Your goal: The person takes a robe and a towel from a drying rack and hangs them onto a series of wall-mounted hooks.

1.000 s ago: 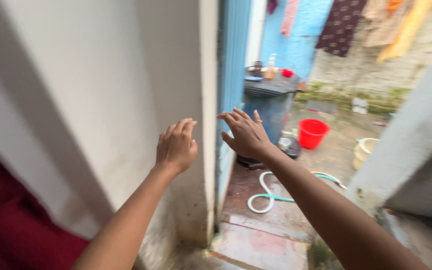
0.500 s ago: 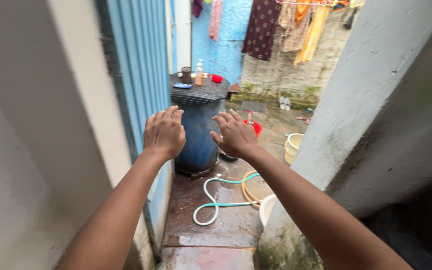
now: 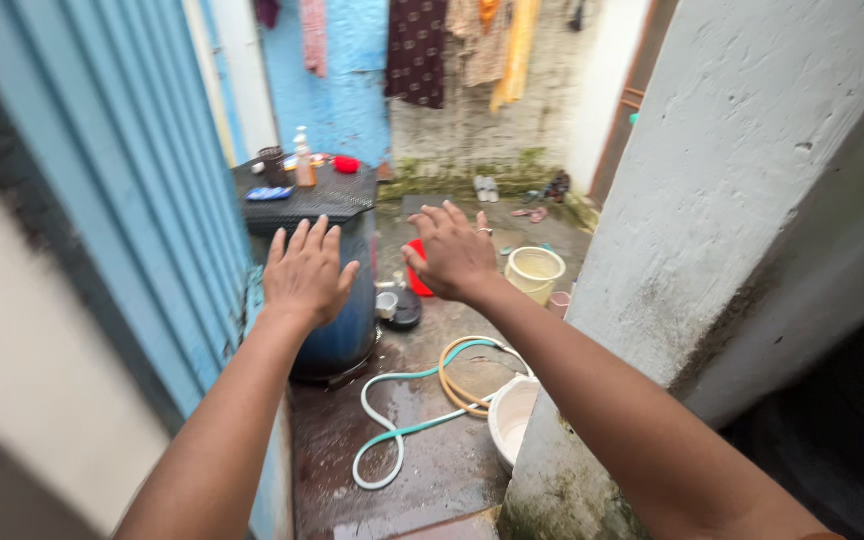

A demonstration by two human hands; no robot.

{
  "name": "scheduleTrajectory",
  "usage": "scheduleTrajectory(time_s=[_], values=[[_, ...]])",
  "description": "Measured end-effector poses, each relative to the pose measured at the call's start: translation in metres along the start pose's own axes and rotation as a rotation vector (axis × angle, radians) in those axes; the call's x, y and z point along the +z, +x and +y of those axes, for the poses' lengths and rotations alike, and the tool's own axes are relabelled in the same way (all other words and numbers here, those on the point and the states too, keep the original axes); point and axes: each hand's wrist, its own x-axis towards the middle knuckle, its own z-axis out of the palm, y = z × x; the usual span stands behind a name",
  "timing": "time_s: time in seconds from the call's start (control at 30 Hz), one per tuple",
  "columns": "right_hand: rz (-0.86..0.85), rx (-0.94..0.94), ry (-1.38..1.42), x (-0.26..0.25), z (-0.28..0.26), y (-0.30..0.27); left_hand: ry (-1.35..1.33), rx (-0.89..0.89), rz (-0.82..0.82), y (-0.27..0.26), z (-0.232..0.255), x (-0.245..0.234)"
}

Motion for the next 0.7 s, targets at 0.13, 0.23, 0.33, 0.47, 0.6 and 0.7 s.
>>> scheduleTrajectory(time_s=[0.13, 0.23, 0.33, 0.47, 0.6, 0.7], values=[[-0.017, 0.051, -0.029, 0.005, 0.004, 0.027, -0.004, 0.04, -0.066, 0.045, -0.019, 0.022], [-0.028, 0.135, -0.038, 0.008, 0.011, 0.041, -0.023, 0.093, -0.073, 0.077, -0.027, 0.032], [-0.053, 0.182, -0.097, 0.014, 0.019, 0.051, -0.093, 0.093, -0.077, 0.098, -0.029, 0.045], [-0.065, 0.248, -0.076, 0.021, 0.04, 0.064, -0.067, 0.119, -0.183, 0.119, -0.024, 0.064], [-0.074, 0.278, -0.086, 0.037, 0.067, 0.075, -0.12, 0.14, -0.202, 0.141, -0.01, 0.087], [-0.085, 0.288, -0.084, 0.046, 0.091, 0.088, -0.102, 0.163, -0.209, 0.16, 0.0, 0.101]])
